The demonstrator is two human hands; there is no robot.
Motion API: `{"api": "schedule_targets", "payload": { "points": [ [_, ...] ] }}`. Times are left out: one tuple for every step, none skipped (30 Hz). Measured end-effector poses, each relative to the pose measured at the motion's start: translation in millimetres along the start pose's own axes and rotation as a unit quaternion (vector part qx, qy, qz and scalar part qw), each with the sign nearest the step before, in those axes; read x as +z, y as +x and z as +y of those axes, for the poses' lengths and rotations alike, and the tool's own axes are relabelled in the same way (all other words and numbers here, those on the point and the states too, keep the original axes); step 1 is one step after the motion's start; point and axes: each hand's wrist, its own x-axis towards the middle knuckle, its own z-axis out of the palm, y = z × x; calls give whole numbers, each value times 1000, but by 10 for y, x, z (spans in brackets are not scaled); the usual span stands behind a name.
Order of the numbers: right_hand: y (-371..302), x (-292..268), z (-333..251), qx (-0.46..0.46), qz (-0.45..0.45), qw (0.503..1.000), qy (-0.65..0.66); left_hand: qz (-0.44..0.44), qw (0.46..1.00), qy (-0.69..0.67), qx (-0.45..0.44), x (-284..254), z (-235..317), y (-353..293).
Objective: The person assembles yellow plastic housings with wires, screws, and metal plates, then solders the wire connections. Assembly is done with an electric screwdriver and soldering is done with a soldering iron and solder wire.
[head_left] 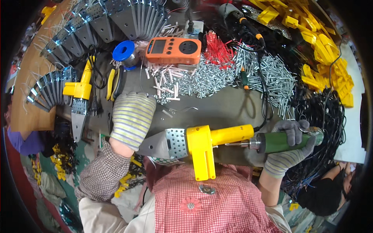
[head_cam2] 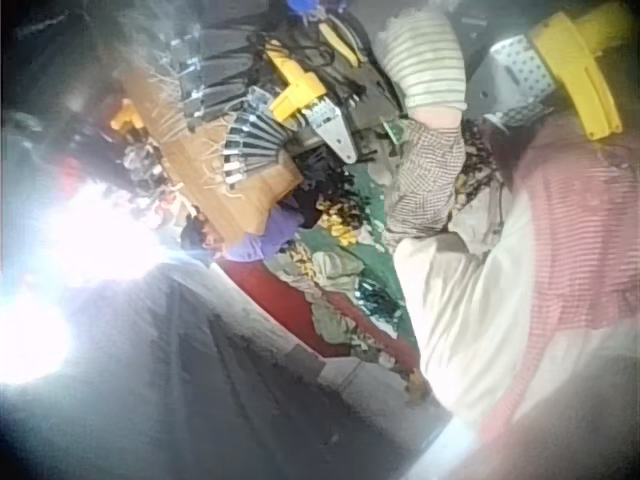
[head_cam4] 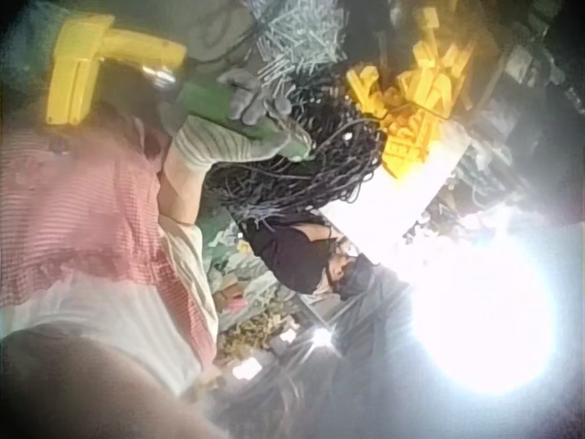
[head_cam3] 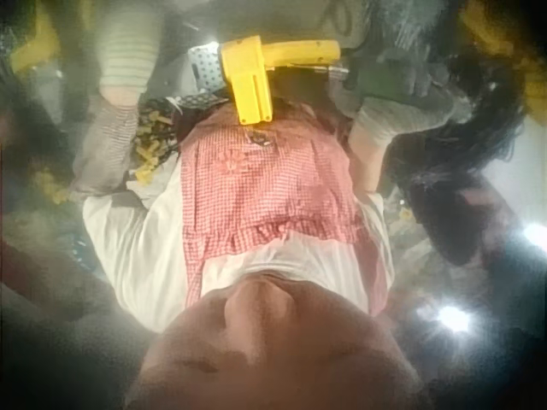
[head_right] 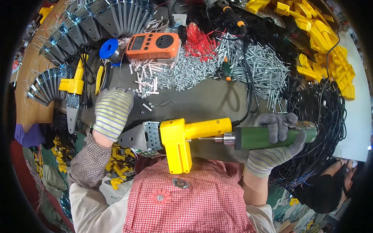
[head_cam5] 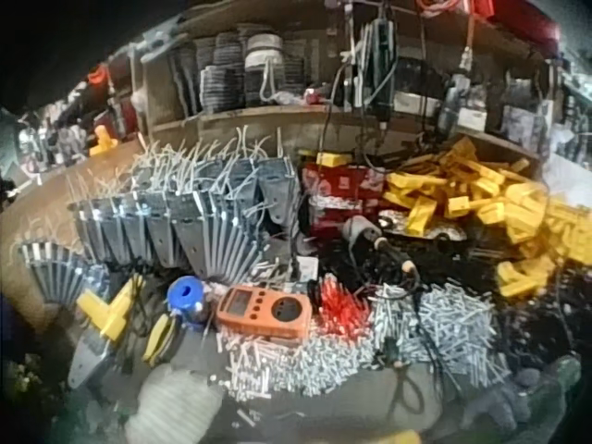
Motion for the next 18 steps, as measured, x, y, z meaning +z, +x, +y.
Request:
{"api": "schedule_targets", "payload": {
  "points": [
    [-19, -12, 10, 5, 7, 1000, 25, 11, 999, 31, 21, -19, 23, 32],
    [-43, 26, 50, -6, 37, 999, 40, 0, 998, 62, 25, -26, 46, 75],
    [-51, 19, 49, -9, 37, 998, 40, 1, 998, 63, 28, -40, 45, 83],
    [-56, 9, 50, 8, 30, 999, 34, 8, 1000, 0, 13, -61, 36, 76],
    [-57, 3, 59, 26, 22, 999, 27, 15, 998, -62, -3, -82, 33, 59],
    [-53, 10, 77, 21, 24, 999, 25, 86, 991, -102, -12, -111, 89, 5],
    [-55, 29, 110, 26, 19, 999, 28, 102, 976, -190, -29, -167, 142, -81],
    [-61, 46, 128, 36, 15, 999, 31, 94, 957, -273, -27, -263, 226, -185],
    [-72, 56, 130, 35, 17, 999, 28, 84, 931, -354, -26, -335, 329, -285],
    [-68, 84, 155, 40, 19, 999, 25, 95, 918, -384, -20, -364, 421, -428],
    [-60, 101, 184, 43, 23, 999, 20, 105, 904, -414, -13, -354, 512, -536],
    [-55, 112, 200, 50, 22, 998, 18, 121, 897, -426, -10, -351, 609, -601],
    [-56, 120, 216, 47, 36, 998, 20, 139, 887, -441, -18, -297, 678, -681],
    [-55, 124, 233, 45, 50, 997, 22, 155, 884, -441, -23, -250, 726, -698],
    [-51, 128, 257, 54, 49, 997, 20, 171, 881, -441, -29, -220, 761, -713],
    [-45, 133, 270, 52, 47, 997, 15, 172, 880, -442, -35, -202, 774, -711],
    [-37, 136, 280, 50, 45, 998, 11, 173, 881, -439, -30, -184, 777, -701],
    [-27, 105, 292, 31, 53, 998, -6, 175, 882, -437, -25, -168, 772, -692]
  ]
}}
